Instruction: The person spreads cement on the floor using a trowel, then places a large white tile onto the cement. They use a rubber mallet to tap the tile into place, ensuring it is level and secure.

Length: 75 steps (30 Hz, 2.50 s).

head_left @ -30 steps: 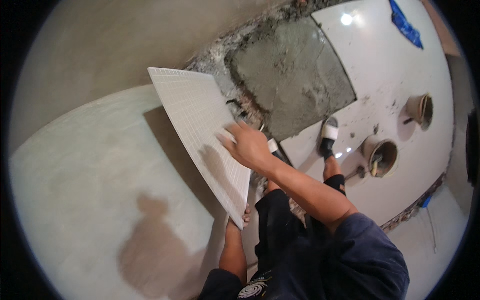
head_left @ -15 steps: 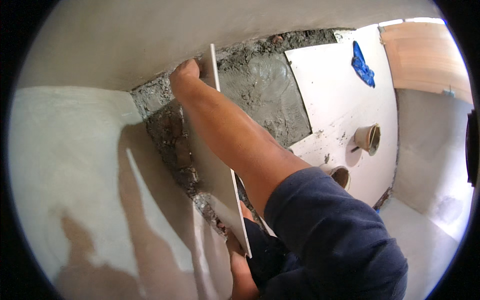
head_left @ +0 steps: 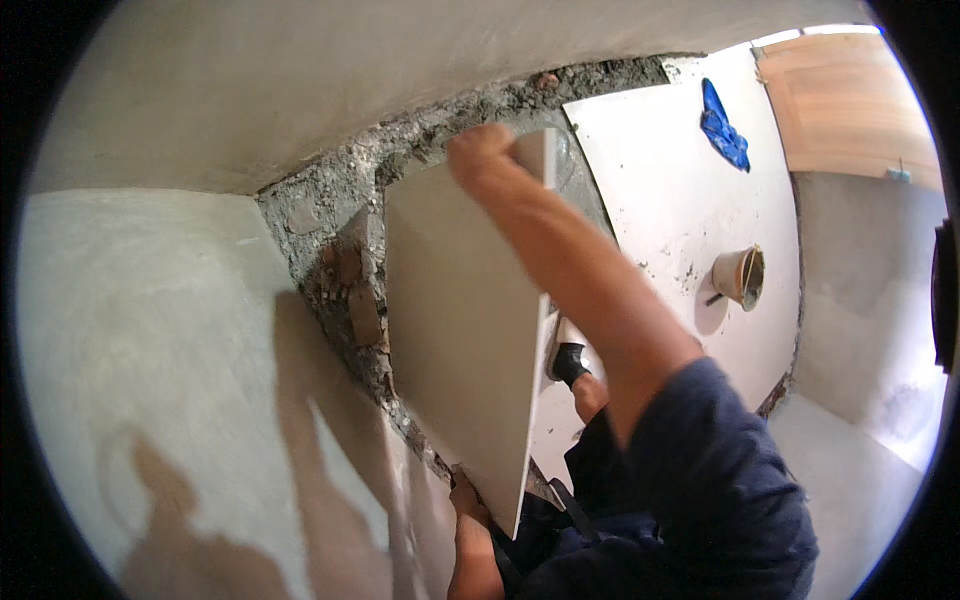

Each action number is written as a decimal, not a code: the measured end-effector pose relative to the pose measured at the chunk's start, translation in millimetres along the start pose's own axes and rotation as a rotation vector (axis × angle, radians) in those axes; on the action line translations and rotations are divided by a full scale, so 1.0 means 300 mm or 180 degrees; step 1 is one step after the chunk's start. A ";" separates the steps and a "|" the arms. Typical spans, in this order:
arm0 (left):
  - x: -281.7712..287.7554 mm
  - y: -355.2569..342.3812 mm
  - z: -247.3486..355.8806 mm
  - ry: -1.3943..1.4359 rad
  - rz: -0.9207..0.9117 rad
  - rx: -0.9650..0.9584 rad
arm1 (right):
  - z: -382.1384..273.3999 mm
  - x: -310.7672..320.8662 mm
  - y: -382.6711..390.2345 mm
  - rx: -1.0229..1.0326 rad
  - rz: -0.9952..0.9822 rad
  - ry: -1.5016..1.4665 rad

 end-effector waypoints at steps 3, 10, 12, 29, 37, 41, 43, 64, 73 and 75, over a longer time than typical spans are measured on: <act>0.020 0.149 -0.048 -0.0192 0.0331 -0.0386 | 0.358 -0.112 0.240 -0.0285 -0.0195 -0.0584; -0.073 0.143 0.143 -0.0981 0.0824 -0.1527 | 0.845 -0.574 0.814 -0.2172 -0.0070 -0.1861; -0.148 0.050 0.219 -0.1205 0.0870 -0.1924 | 0.889 -0.745 0.854 -0.2530 0.0111 -0.2162; -0.857 -0.944 0.479 -0.0069 -0.0250 -0.3236 | 0.828 -1.885 0.124 -0.2833 0.1047 -0.3355; -0.882 -1.105 0.451 0.0073 -0.0293 -0.3092 | 0.802 -2.062 0.027 -0.2843 0.0945 -0.3567; -0.879 -1.158 0.459 0.0027 -0.0409 -0.3189 | 0.802 -2.104 0.008 -0.2837 0.1053 -0.3450; -0.885 -1.176 0.463 -0.0048 -0.0510 -0.3219 | 0.808 -2.118 0.005 -0.2889 0.0971 -0.3525; -0.947 -1.152 0.350 -0.1016 0.0102 -0.3537 | 0.831 -2.199 -0.046 -0.2486 0.1120 -0.3155; -0.949 -1.183 0.360 -0.1048 0.0493 -0.3563 | 0.915 -2.240 -0.123 -0.1488 0.0519 -0.1954; -0.946 -1.198 0.357 -0.0955 0.0537 -0.3528 | 0.933 -2.248 -0.097 -0.1340 0.0756 -0.2095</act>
Point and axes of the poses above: each hand's wrist, its own y-axis away from the middle knuckle, its own x-axis out of the back of the hand, z = x × y, the point moved 3 cm from there along -y, towards the middle knuckle, and after that the axes turned 5 degrees about y, right-handed, at the moved point
